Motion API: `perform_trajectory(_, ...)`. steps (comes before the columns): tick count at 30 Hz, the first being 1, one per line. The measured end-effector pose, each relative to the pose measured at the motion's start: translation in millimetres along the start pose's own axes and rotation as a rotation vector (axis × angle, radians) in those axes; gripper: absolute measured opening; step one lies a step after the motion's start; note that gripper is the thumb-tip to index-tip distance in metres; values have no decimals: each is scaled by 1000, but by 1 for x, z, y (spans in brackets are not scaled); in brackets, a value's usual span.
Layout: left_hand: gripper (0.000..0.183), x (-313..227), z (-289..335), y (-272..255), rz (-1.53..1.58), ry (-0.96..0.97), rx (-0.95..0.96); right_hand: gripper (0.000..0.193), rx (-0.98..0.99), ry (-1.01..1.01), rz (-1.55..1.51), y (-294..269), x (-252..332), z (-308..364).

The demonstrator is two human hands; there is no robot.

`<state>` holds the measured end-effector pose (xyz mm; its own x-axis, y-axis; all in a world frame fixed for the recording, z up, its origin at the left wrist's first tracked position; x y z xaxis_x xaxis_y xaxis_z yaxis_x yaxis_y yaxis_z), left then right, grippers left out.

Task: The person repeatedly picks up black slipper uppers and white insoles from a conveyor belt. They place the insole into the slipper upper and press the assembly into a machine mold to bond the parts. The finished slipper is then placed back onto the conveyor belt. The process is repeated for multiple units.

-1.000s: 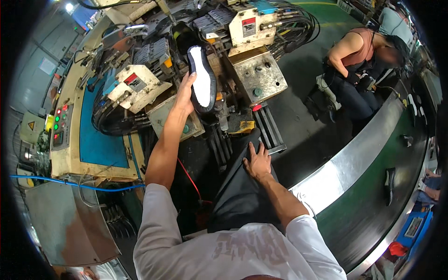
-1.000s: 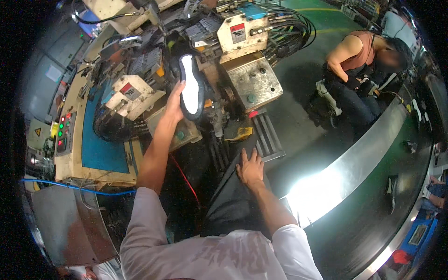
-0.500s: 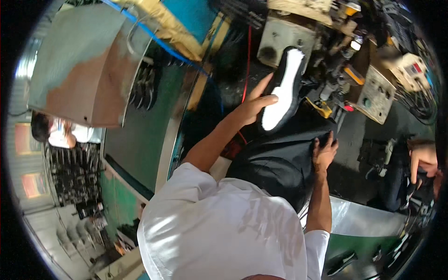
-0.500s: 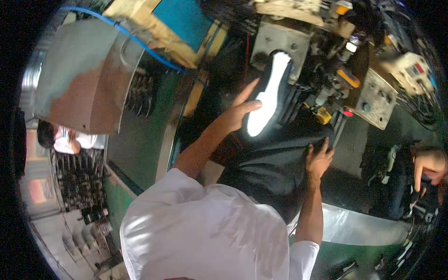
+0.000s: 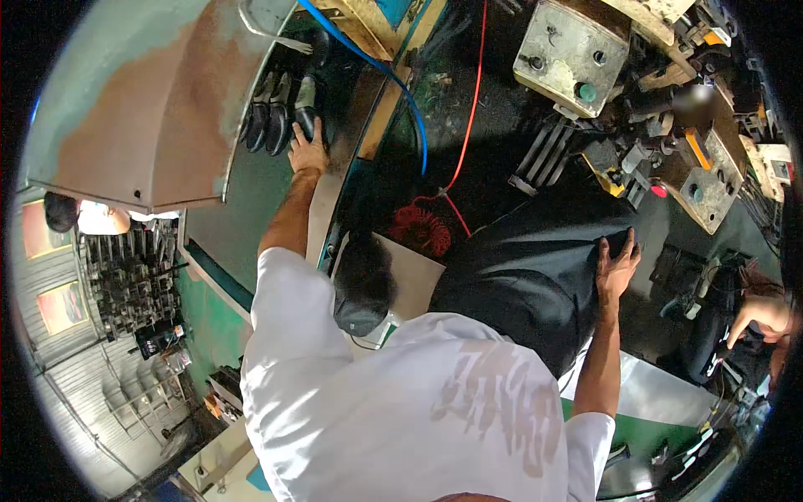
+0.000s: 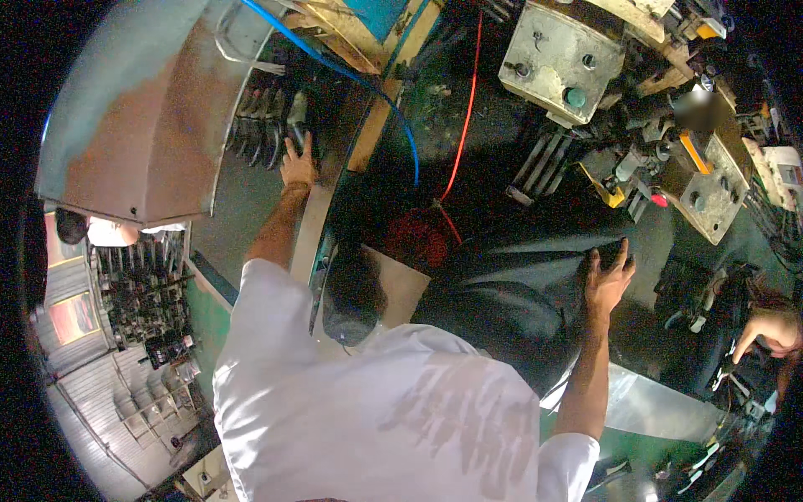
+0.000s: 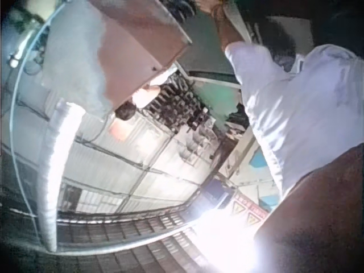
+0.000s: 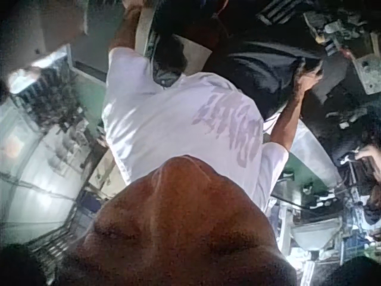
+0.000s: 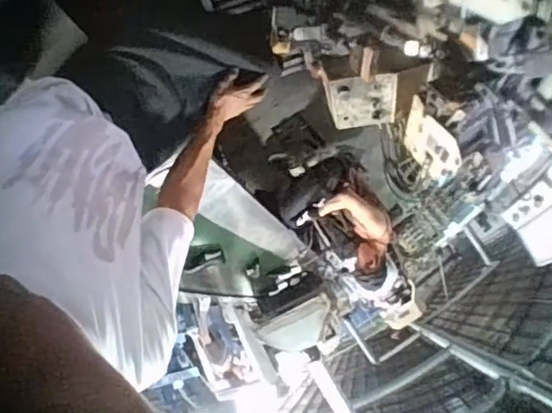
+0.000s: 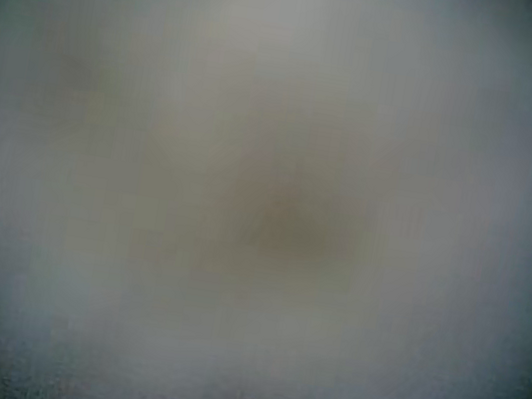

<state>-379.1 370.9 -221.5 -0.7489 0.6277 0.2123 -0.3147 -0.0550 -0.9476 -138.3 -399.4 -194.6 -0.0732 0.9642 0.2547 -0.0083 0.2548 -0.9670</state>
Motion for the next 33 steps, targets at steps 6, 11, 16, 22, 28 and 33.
perform_trajectory(6,98,36,-41,23,93,80,-49,83,-19,-2,68,8,-3,2)
perform_trajectory(11,67,-12,-55,-16,125,451,4,76,152,60,213,-30,31,4)
perform_trajectory(16,52,-98,-17,-41,504,762,350,75,135,125,54,-21,31,-10)
perform_trajectory(22,37,-406,81,-6,1212,1053,733,77,33,234,-203,-28,-20,34)
perform_trajectory(28,36,-597,457,-114,1123,1538,843,35,-459,394,-289,-67,-145,126)
perform_trajectory(33,29,-594,646,-89,770,2131,825,49,-541,1214,-228,-39,-323,407)
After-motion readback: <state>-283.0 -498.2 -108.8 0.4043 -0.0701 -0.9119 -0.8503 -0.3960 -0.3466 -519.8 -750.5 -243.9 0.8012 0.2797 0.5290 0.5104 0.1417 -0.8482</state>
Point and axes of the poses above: each hand's wrist, its own z-axis away from the middle knuckle, its own y-axis out of the palm, x = y × z, the point moved 9 cm from there along -z, towards the middle knuckle, and after that the axes turned 11 degrees about z, right-handed, at the moved point
